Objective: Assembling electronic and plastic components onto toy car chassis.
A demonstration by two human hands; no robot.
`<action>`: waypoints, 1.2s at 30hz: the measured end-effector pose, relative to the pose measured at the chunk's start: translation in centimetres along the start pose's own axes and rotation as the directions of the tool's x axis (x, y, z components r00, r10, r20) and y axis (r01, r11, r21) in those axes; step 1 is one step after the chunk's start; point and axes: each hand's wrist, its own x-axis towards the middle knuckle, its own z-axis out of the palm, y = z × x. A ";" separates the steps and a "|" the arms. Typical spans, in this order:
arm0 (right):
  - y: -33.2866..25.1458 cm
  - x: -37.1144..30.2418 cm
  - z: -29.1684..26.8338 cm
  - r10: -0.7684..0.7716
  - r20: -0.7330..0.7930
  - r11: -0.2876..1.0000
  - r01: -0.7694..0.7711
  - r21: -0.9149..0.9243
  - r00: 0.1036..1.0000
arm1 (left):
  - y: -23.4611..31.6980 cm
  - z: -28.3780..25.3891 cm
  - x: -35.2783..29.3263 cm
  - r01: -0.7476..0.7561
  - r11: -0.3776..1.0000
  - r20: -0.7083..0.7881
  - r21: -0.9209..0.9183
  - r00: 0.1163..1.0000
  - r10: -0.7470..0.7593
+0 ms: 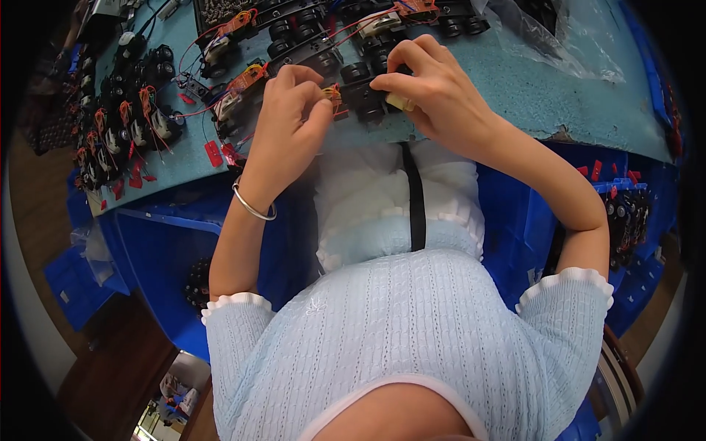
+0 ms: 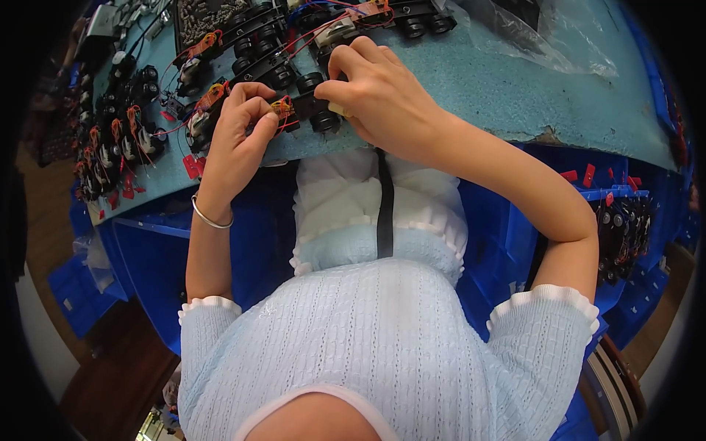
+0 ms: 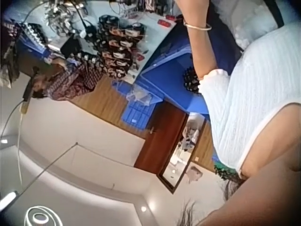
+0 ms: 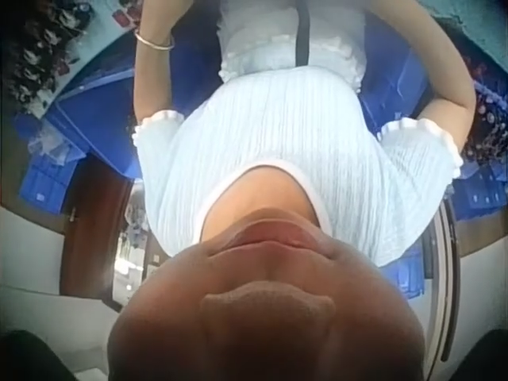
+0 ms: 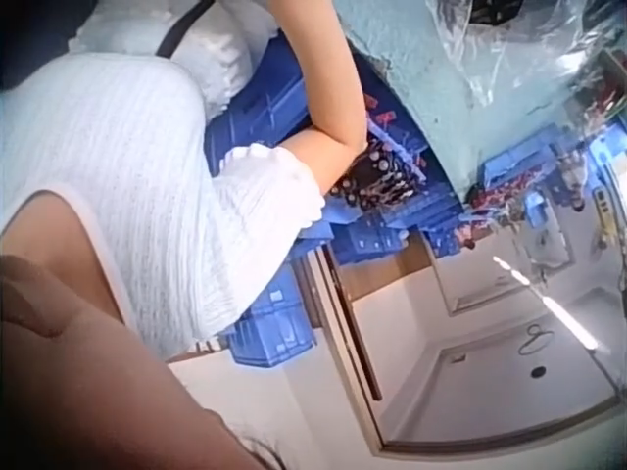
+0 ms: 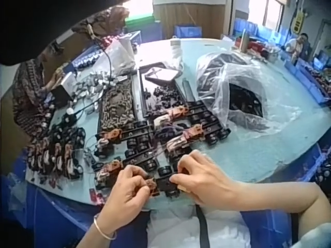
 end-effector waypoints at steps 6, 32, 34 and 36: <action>0.7 0.1 1.3 0.012 -0.001 0.997 -0.012 0.080 1.000 | 0.4 0.5 -0.1 0.092 0.977 0.017 -0.191 0.996 -0.090; 4.2 -1.2 1.8 0.509 0.499 0.388 -0.705 0.594 0.701 | -0.6 0.8 0.0 -0.547 0.624 0.250 0.558 0.828 0.502; 4.0 -1.1 1.6 0.501 0.498 0.372 -0.696 0.614 0.707 | -1.0 1.1 -0.2 -0.549 0.600 0.230 0.582 0.818 0.526; 3.6 -0.8 0.7 0.590 0.491 0.279 -0.733 0.620 0.640 | -1.0 1.2 -0.3 -0.540 0.600 0.226 0.590 0.824 0.520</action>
